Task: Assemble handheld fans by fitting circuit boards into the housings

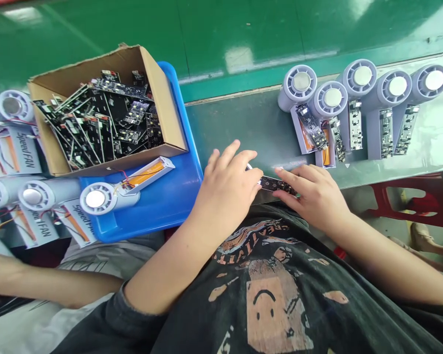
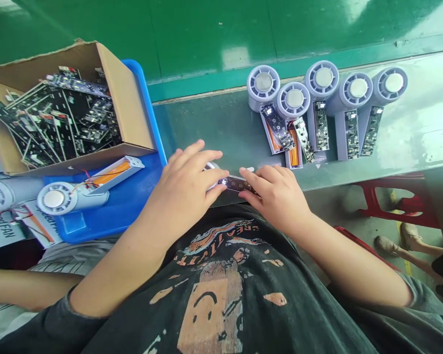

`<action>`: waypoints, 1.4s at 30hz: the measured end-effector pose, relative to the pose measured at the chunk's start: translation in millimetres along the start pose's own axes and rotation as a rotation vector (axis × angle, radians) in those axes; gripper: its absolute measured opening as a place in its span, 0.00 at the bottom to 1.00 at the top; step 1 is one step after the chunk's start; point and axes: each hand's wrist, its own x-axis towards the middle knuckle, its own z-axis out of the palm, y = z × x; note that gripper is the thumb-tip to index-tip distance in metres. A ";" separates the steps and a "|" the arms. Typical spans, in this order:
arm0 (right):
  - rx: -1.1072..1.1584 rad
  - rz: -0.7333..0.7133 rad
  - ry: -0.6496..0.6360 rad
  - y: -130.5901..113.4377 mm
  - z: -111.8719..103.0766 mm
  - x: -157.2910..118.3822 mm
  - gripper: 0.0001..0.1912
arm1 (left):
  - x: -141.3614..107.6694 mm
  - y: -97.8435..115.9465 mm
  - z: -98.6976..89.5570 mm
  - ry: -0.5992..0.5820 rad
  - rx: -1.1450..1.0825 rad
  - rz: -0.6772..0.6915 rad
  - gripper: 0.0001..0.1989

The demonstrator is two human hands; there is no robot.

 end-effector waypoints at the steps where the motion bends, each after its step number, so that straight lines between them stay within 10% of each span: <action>1: -0.005 -0.009 0.018 1.5 -1.1 -4.8 0.18 | 0.3 0.2 -2.7 0.002 0.030 0.039 0.07; 14: -0.166 0.099 -0.070 -14.0 -9.6 -16.7 0.15 | 11.1 7.6 -9.4 -0.091 0.201 0.306 0.14; 23: -0.252 0.104 -0.213 -25.9 11.6 7.4 0.12 | 6.2 3.5 -13.9 -0.029 0.187 0.250 0.14; 29: -0.229 0.328 -0.202 -30.2 13.3 29.4 0.13 | -7.6 -10.1 -12.9 0.223 0.042 0.020 0.27; 36: -0.079 0.284 0.002 -24.5 9.4 25.2 0.38 | -31.4 -29.2 5.2 0.275 -0.024 0.048 0.26; 42: -0.063 0.106 0.302 15.4 -6.1 -15.6 0.17 | -60.9 -55.5 9.6 0.374 -0.007 0.037 0.17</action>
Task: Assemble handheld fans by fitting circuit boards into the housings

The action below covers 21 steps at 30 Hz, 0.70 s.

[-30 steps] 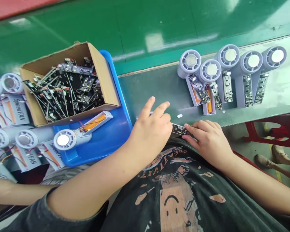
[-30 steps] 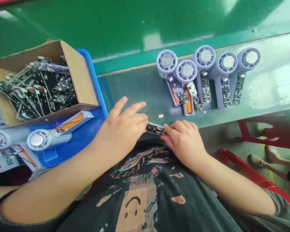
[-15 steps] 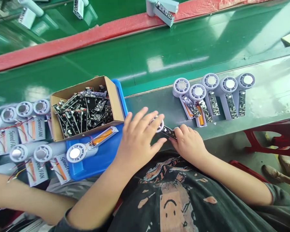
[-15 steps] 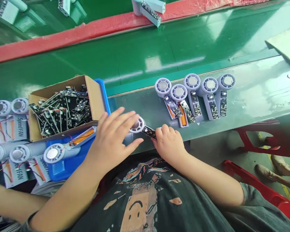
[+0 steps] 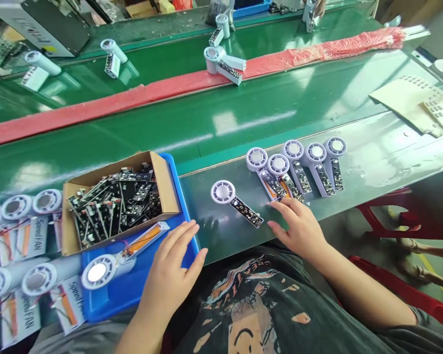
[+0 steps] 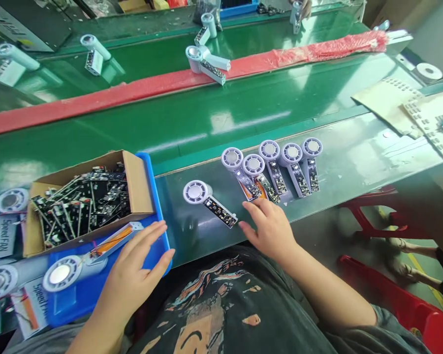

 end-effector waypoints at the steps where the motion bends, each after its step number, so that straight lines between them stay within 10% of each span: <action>1: -0.018 -0.010 0.018 3.8 -1.7 -1.5 0.15 | -5.1 -1.4 -1.7 0.016 -0.006 0.021 0.15; 6: -0.039 -0.171 0.053 -6.4 10.7 5.8 0.14 | -33.8 -5.5 -19.0 0.172 0.013 -0.004 0.10; 12: -0.068 -0.297 0.013 -9.4 42.7 30.1 0.16 | -75.3 -47.2 -41.6 0.393 0.313 -0.374 0.10; 21: -0.159 -0.222 0.041 -5.2 38.8 35.6 0.16 | -68.9 -83.6 -35.9 0.040 0.309 -0.711 0.30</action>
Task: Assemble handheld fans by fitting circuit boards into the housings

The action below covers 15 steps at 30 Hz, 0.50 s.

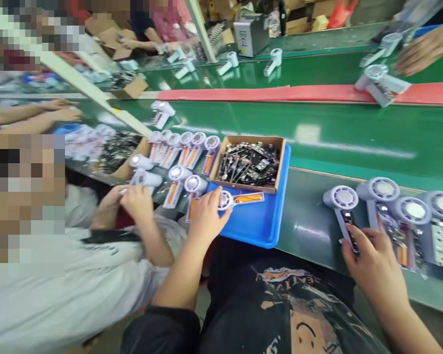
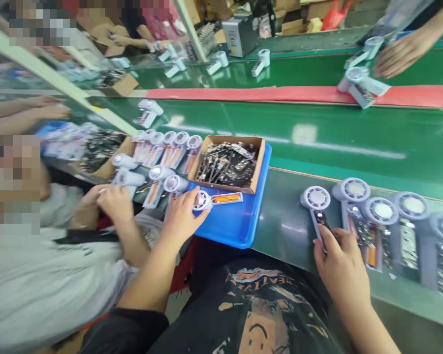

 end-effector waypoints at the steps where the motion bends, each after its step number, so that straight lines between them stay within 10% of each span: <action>1: -0.003 0.013 -0.008 -2.7 -1.7 -2.8 0.16 | -1.0 1.2 0.5 -0.005 -0.026 0.019 0.29; 15: -0.008 0.194 -0.059 -17.9 -6.6 -15.2 0.23 | -13.5 -9.6 14.8 -0.036 -0.228 0.230 0.33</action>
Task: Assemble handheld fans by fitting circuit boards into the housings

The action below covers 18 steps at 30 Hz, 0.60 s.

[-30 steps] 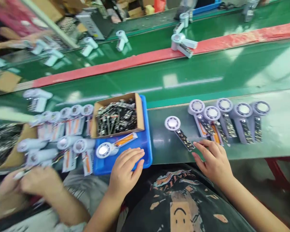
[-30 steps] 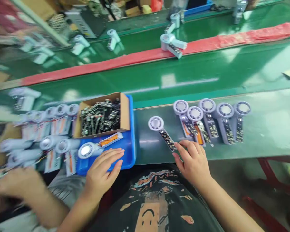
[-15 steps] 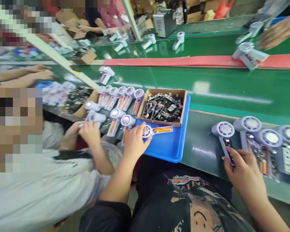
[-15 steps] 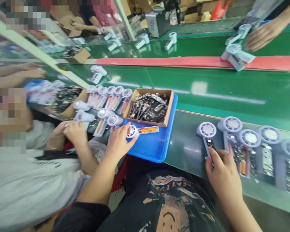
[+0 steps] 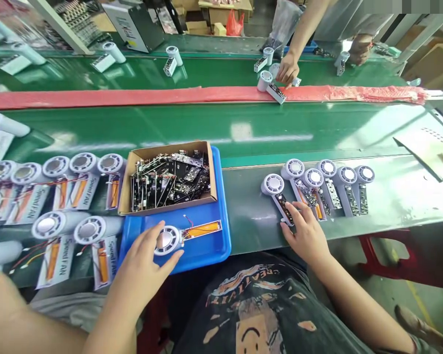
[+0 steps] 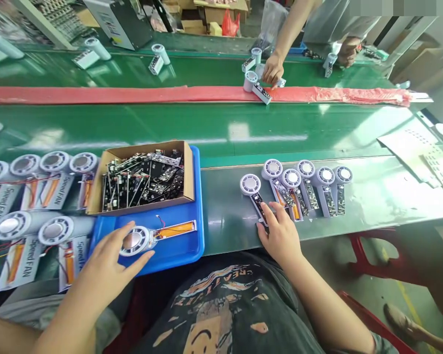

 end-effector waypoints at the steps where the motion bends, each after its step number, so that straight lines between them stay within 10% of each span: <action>1: -0.006 -0.003 0.005 0.1 -0.1 2.0 0.22 | 0.8 0.4 0.3 0.006 0.005 0.011 0.34; 12: 0.063 0.060 -0.060 -9.7 2.4 0.6 0.24 | -1.8 63.9 -44.5 0.123 -0.155 0.234 0.31; 18: 0.093 0.026 0.195 3.9 -15.5 -19.9 0.22 | 17.7 131.9 -17.4 -0.059 -0.222 0.651 0.17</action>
